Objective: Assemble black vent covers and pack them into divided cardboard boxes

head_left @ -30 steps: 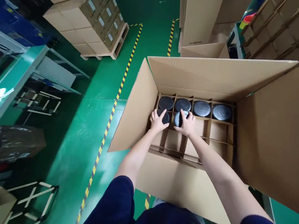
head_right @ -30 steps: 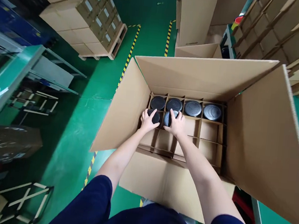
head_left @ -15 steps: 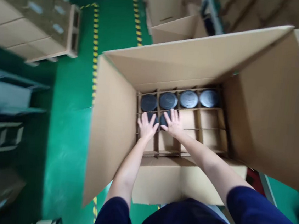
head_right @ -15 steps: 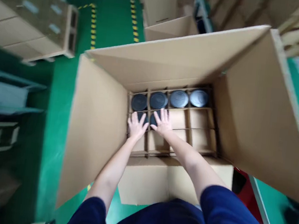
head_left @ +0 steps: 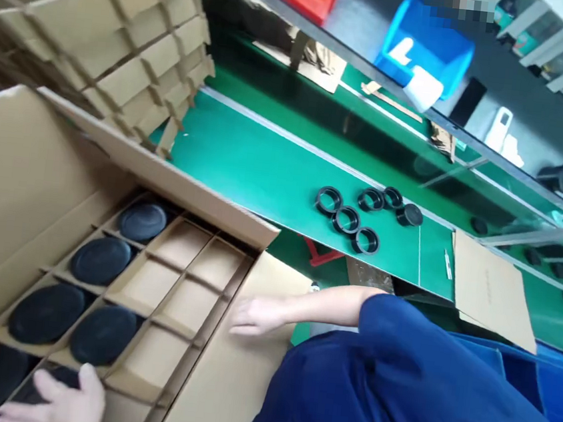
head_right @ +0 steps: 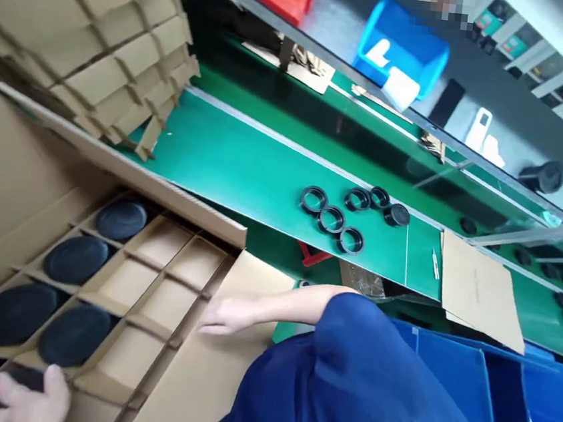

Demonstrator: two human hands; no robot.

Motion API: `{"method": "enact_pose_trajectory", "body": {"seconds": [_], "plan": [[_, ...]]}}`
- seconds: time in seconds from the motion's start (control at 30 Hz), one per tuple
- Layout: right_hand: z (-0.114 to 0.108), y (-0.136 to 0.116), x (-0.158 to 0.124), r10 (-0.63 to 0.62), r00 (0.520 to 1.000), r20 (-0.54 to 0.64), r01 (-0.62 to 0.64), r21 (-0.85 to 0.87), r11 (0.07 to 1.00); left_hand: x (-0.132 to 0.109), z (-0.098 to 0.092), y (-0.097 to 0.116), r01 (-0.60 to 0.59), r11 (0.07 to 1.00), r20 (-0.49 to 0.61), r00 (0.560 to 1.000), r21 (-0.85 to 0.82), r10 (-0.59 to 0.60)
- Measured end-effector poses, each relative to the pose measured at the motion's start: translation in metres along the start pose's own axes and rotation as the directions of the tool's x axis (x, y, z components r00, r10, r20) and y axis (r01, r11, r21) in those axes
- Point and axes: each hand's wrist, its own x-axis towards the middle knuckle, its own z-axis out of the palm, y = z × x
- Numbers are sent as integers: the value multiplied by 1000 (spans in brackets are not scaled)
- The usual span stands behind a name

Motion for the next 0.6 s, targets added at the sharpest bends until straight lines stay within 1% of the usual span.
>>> {"method": "enact_pose_trajectory", "body": {"seconds": [0.03, 0.07, 0.1, 0.13, 0.17, 0.2, 0.23, 0.27, 0.3, 0.33, 0.37, 0.4, 0.43, 0.47, 0.5, 0.53, 0.57, 0.6], "plan": [[-17, 9, -45, 79, 993, -87, -79, 5, 997, -7, 3, 13, -72, 997, -47, 996, -37, 70], [-34, 19, -91, 184, 965, -185, -186, 5, 982, -15, 8, 28, -151, 986, -105, 984, -68, 143], [-51, 31, -138, 315, 905, -286, -325, 11, 946, -25, 16, 47, -228, 970, -166, 963, -82, 212], [-68, 42, -184, 453, 807, -379, -478, 32, 878, -39, 25, 68, -298, 951, -213, 938, -80, 275], [-84, 54, -231, 591, 666, -455, -635, 71, 769, -57, 35, 93, -356, 932, -239, 913, -71, 330], [-99, 66, -277, 708, 488, -511, -772, 126, 623, -80, 46, 121, -402, 913, -242, 895, -67, 376], [-113, 78, -322, 786, 298, -541, -867, 191, 460, -109, 58, 151, -439, 895, -215, 884, -74, 416], [-125, 90, -365, 823, 130, -554, -917, 248, 311, -142, 71, 183, -466, 878, -171, 879, -106, 446], [-135, 103, -406, 826, 18, -563, -932, 289, 217, -178, 86, 214, -492, 855, -102, 871, -163, 481], [-143, 117, -442, 821, -73, -566, -938, 319, 137, -216, 102, 246, -510, 824, -1, 850, -247, 527], [-151, 132, -476, 813, -143, -565, -937, 341, 72, -255, 119, 277, -496, 795, 124, 817, -348, 564], [-159, 147, -505, 807, -201, -556, -934, 358, 14, -293, 138, 307, -436, 785, 268, 770, -441, 578], [-167, 162, -530, 807, -253, -534, -928, 369, -47, -329, 156, 336, -340, 800, 414, 717, -494, 561], [-175, 178, -551, 813, -294, -502, -921, 376, -101, -362, 173, 362, -223, 839, 546, 672, -495, 501], [-183, 193, -568, 829, -315, -463, -915, 380, -135, -390, 188, 387, -103, 884, 660, 628, -456, 413], [-191, 207, -581, 852, -315, -418, -913, 379, -152, -414, 201, 409, 0, 918, 745, 584, -396, 322], [-198, 219, -591, 880, -298, -369, -914, 376, -152, -434, 211, 429, 80, 938, 798, 553, -337, 239], [-205, 228, -597, 907, -272, -321, -916, 375, -142, -450, 218, 446, 136, 947, 825, 536, -292, 177]]}}
